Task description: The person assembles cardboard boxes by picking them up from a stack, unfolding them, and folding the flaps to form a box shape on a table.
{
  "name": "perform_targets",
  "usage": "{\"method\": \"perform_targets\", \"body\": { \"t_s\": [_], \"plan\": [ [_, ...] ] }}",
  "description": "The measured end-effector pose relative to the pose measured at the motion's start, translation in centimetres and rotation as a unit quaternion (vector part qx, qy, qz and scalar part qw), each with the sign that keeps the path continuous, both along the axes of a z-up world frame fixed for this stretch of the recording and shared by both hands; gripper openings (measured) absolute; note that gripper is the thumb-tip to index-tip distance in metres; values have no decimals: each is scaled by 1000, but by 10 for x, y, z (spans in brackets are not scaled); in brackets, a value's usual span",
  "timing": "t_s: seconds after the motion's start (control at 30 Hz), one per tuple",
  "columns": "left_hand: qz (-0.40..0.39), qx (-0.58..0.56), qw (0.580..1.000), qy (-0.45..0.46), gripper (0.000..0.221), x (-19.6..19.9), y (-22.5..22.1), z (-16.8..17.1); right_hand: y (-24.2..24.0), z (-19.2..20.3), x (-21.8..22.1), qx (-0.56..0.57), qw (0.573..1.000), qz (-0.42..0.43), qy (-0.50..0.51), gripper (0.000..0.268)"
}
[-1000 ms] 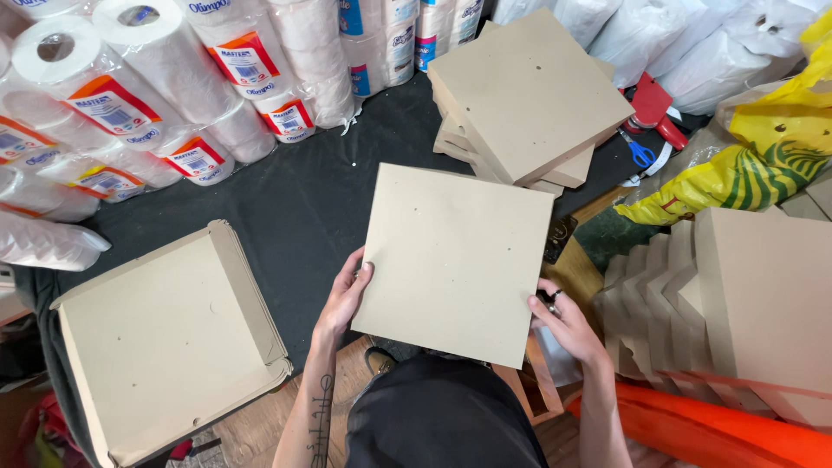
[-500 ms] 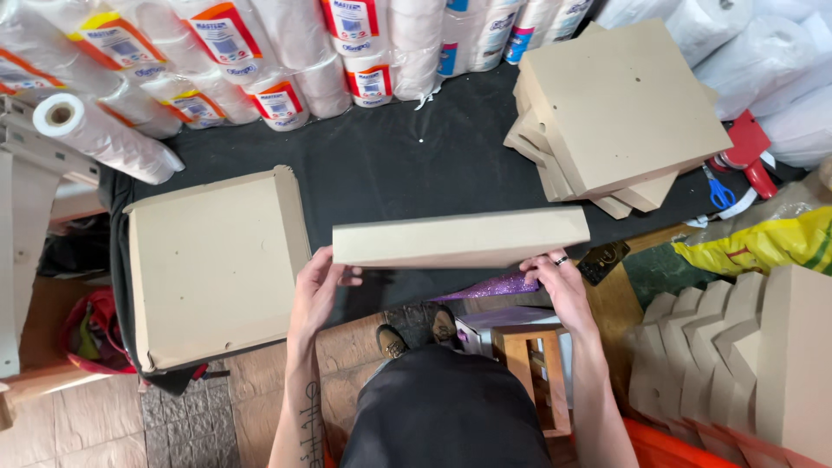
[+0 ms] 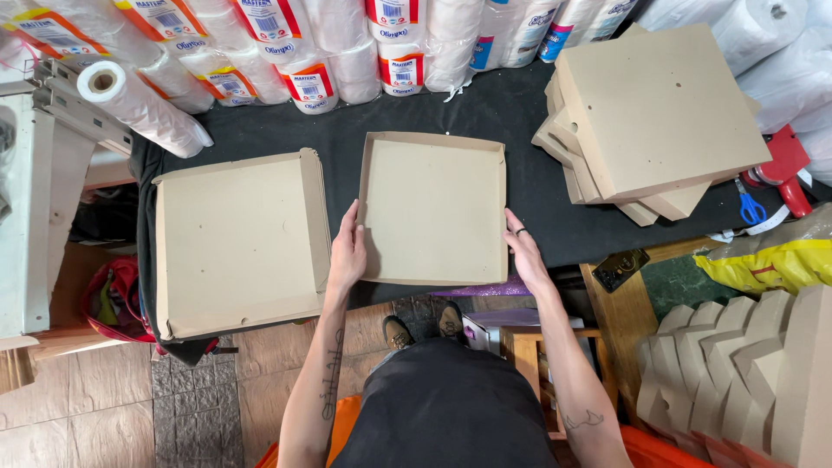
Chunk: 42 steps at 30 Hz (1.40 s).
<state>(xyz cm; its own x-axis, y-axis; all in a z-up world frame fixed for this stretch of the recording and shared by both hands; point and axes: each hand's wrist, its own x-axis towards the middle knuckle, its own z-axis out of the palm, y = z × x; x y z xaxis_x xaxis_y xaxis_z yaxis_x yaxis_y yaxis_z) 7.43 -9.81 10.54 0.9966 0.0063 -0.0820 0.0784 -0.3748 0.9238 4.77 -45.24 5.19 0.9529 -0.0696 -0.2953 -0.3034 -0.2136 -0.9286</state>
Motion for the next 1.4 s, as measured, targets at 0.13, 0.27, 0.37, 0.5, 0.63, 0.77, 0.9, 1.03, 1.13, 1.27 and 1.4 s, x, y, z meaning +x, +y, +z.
{"method": "perform_targets", "body": {
  "t_s": [0.13, 0.27, 0.37, 0.5, 0.63, 0.77, 0.9, 1.03, 1.13, 1.27, 1.4],
  "plan": [
    [-1, 58, 998, -20, 53, 7, -7, -54, 2, -8, -4, -63, 998, 7, 11, 65],
    [34, 226, 954, -194, 37, -1, -25, -62, 7, 17, -31, -86, 990, -25, -109, 43],
    [-62, 254, 927, -270, 25, -23, -63, -63, 6, 17, -58, -178, 965, 6, -192, 20],
    [-244, 296, 877, -288, 36, -59, -101, -51, 7, -14, -84, -288, 916, 40, -275, 13],
    [-229, 315, 868, -307, 22, -57, -118, -91, 15, -11, -95, -293, 898, 6, -327, 9],
    [-212, 347, 864, -296, 24, -46, -117, -91, 19, -1, -91, -291, 896, 8, -336, 10],
    [-208, 360, 872, -260, 23, -37, -112, -92, 25, 7, -77, -301, 899, 34, -315, 11],
    [-193, 368, 869, -267, 16, -37, -111, -99, 33, -1, -69, -324, 909, 64, -253, 12],
    [-189, 355, 876, -267, 13, -39, -109, -100, 29, -2, -68, -332, 913, 95, -219, 14],
    [-217, 326, 886, -250, 15, -45, -96, -73, 3, 1, -77, -334, 916, 90, -203, 15],
    [-285, 278, 888, -231, 37, -42, -57, -40, -15, -8, -84, -344, 915, 76, -196, 15]
  ]
}}
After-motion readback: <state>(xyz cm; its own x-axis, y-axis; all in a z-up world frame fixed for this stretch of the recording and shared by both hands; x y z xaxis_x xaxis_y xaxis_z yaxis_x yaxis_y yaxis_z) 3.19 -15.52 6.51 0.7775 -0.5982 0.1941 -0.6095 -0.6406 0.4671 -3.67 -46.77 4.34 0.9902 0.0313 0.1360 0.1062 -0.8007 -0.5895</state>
